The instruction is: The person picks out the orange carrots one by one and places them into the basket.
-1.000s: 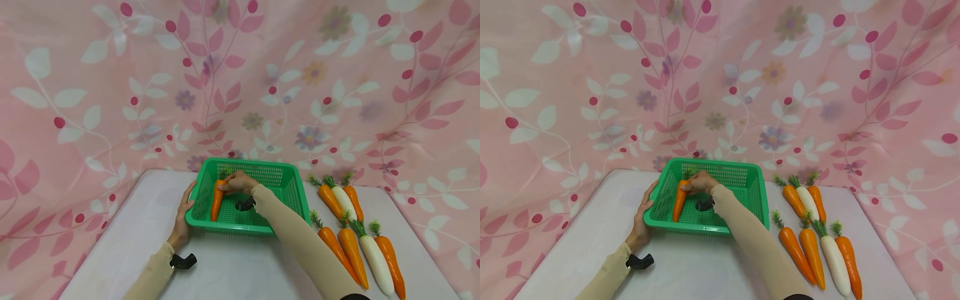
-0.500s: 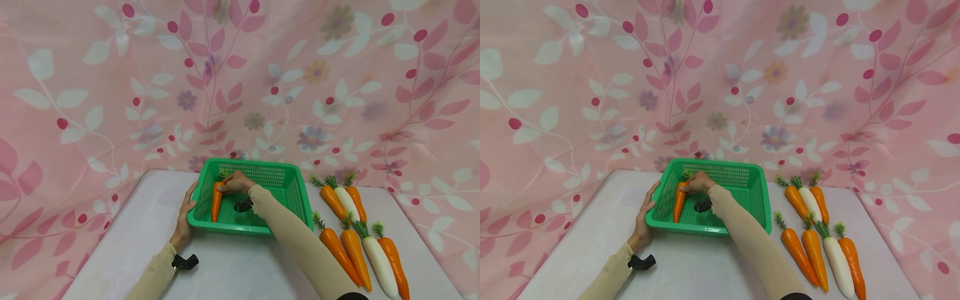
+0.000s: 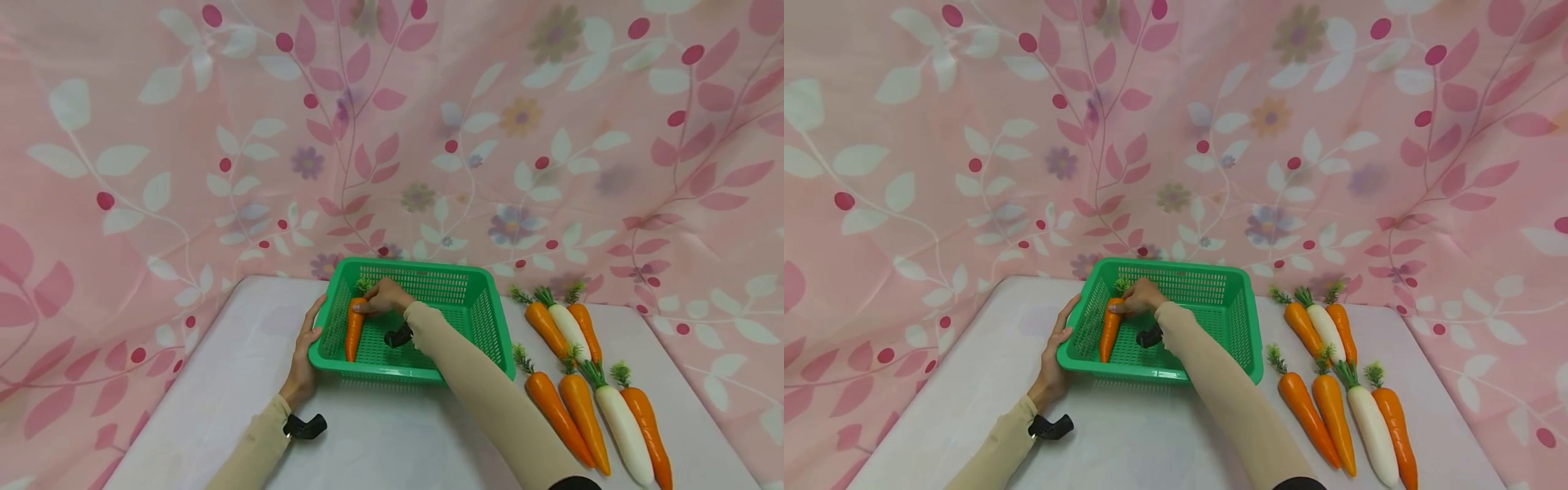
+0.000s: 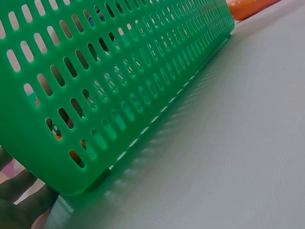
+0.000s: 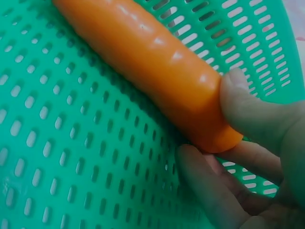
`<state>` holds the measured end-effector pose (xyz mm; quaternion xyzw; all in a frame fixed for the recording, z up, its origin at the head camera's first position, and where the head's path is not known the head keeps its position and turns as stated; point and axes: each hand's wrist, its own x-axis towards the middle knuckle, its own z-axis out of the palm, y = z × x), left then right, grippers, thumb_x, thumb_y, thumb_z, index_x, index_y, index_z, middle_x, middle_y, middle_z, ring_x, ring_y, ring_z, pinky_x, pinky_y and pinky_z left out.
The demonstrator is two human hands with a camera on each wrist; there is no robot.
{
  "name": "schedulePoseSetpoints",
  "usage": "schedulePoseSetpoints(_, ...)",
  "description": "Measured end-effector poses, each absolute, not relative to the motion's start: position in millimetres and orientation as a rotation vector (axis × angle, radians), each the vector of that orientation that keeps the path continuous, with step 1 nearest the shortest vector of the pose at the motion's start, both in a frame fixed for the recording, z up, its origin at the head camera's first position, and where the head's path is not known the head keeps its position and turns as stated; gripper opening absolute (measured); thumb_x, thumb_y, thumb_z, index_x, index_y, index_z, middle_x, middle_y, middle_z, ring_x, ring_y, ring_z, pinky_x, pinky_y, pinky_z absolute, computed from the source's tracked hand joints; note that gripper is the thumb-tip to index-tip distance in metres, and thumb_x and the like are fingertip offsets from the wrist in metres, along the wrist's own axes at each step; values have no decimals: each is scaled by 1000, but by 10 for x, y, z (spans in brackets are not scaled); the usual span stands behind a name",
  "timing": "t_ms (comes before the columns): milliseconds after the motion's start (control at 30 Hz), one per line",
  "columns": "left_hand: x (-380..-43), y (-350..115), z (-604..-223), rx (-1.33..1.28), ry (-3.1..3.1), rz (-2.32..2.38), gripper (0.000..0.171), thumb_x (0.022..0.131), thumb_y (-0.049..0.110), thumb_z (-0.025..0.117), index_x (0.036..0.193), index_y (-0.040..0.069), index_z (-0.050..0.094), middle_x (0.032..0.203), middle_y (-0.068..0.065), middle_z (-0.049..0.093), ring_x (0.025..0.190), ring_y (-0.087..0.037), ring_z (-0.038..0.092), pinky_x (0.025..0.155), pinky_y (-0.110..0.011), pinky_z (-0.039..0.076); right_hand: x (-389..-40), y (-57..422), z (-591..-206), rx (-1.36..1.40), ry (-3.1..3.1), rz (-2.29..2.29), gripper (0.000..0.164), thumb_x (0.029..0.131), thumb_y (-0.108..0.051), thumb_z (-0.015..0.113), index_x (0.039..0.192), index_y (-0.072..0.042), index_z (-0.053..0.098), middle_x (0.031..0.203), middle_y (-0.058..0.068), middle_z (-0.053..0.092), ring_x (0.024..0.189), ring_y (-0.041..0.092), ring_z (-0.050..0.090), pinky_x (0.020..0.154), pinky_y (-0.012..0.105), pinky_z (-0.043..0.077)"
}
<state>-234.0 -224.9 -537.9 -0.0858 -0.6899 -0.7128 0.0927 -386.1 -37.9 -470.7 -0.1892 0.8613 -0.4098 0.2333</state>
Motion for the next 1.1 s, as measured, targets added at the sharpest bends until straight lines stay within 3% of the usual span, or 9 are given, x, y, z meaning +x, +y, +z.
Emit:
schedulePoseSetpoints(333,-2351,-2253,-5369,-236,-2056,-2111,61,108,30,24,169,38,23,176,9,17,158,-24,19,123,-55,14,-3816,-321,-4649,-600,2363,-1093,43,96,-36,79,123,-1,79,117,16,78,95,27,77,87,40,61)
schedulePoseSetpoints(633,-2331,-2273,-5353,-280,-2066,-2108,60,110,27,21,169,36,26,176,9,18,159,-24,21,123,-47,17,-3804,-265,-4593,-553,2298,-1102,61,97,-37,79,136,8,67,131,28,69,106,38,76,91,47,62)
schedulePoseSetpoints(800,-2330,-2263,-5369,-289,-2053,-2120,61,109,28,22,169,35,27,176,8,18,159,-26,20,123,-54,15,-3827,-156,-4538,-536,2312,-1019,56,97,-41,77,127,6,73,121,24,75,105,36,76,88,45,63)
schedulePoseSetpoints(1100,-2337,-2275,-5352,-272,-2043,-2115,61,108,25,23,168,31,29,176,4,18,157,-29,22,122,-54,18,-3895,277,-4274,-508,2309,-1053,59,102,-42,70,139,4,66,128,23,74,114,35,74,93,46,61)
